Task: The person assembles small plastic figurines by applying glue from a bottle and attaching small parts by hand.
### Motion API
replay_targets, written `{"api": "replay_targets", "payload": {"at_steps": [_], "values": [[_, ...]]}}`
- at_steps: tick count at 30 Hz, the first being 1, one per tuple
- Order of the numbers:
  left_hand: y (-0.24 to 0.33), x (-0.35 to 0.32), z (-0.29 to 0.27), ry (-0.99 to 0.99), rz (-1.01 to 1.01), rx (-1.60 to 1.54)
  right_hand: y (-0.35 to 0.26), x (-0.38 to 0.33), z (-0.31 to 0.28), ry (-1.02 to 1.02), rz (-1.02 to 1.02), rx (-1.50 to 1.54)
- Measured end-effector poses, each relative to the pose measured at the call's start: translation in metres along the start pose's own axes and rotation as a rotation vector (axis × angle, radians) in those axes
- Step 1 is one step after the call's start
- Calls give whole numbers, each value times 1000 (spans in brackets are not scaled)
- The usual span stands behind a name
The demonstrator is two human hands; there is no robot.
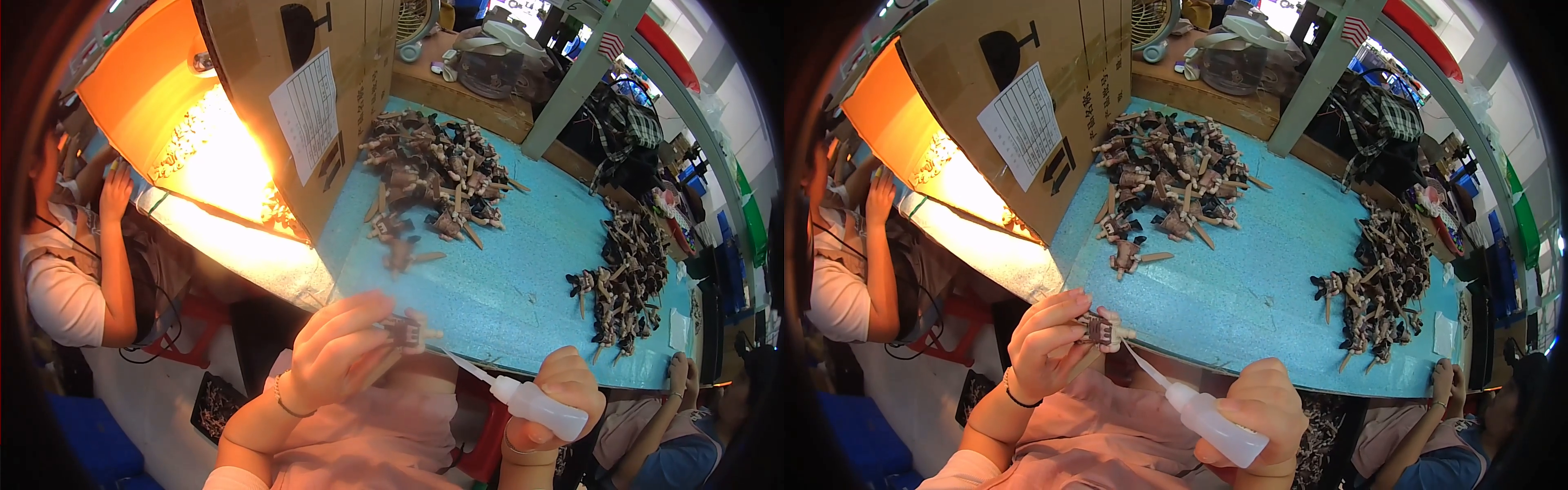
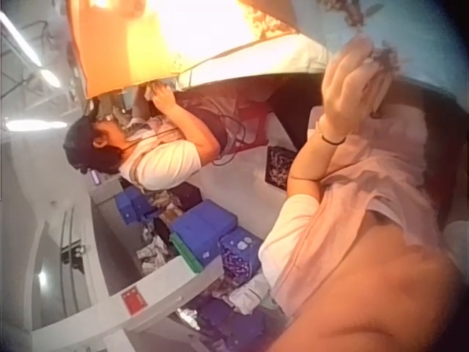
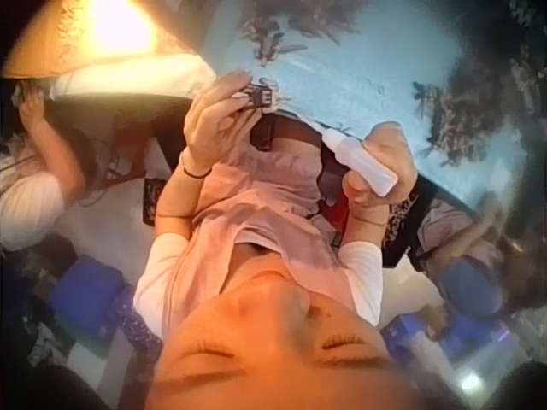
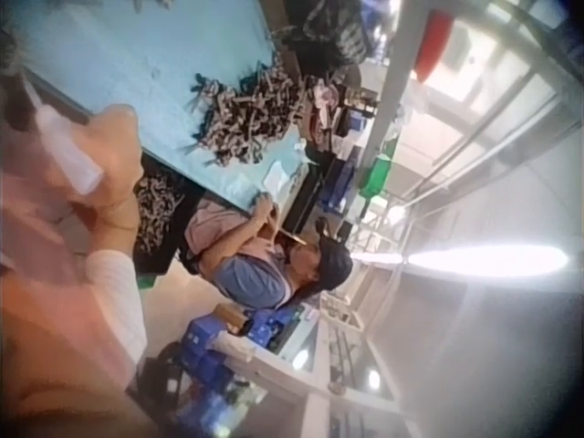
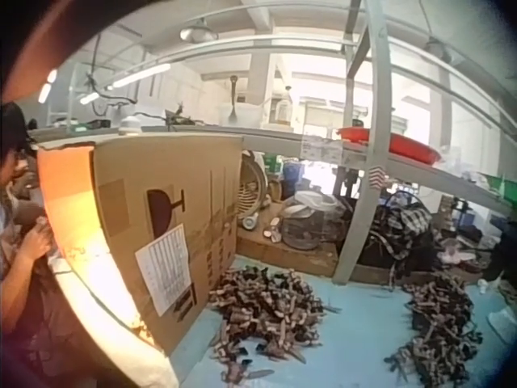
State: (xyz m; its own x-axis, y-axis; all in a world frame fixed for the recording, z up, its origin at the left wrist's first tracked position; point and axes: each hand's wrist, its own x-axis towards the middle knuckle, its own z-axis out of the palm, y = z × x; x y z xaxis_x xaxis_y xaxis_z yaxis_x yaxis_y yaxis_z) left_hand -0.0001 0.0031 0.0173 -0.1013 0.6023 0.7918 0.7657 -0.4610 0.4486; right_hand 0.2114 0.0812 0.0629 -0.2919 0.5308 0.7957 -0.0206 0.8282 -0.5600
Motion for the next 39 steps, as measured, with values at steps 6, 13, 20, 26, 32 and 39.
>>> {"api": "replay_targets", "payload": {"at_steps": [6,13,20,26,32,39], "values": [[1,1,0,4,-6,-6,-5,1,0,-24,5,-58],[-2,1,2,31,16,9,-4,2,-1,-32,26,-32],[-3,0,4,66,16,-22,-7,1,-3,-30,20,-24],[-4,-6,0,-16,-89,-128,-9,0,-1,34,51,45],[-2,-8,1,-3,-140,-227,-11,-1,-2,0,73,45],[-5,-16,3,-12,-211,-398,-8,0,-3,-6,52,128]]}}
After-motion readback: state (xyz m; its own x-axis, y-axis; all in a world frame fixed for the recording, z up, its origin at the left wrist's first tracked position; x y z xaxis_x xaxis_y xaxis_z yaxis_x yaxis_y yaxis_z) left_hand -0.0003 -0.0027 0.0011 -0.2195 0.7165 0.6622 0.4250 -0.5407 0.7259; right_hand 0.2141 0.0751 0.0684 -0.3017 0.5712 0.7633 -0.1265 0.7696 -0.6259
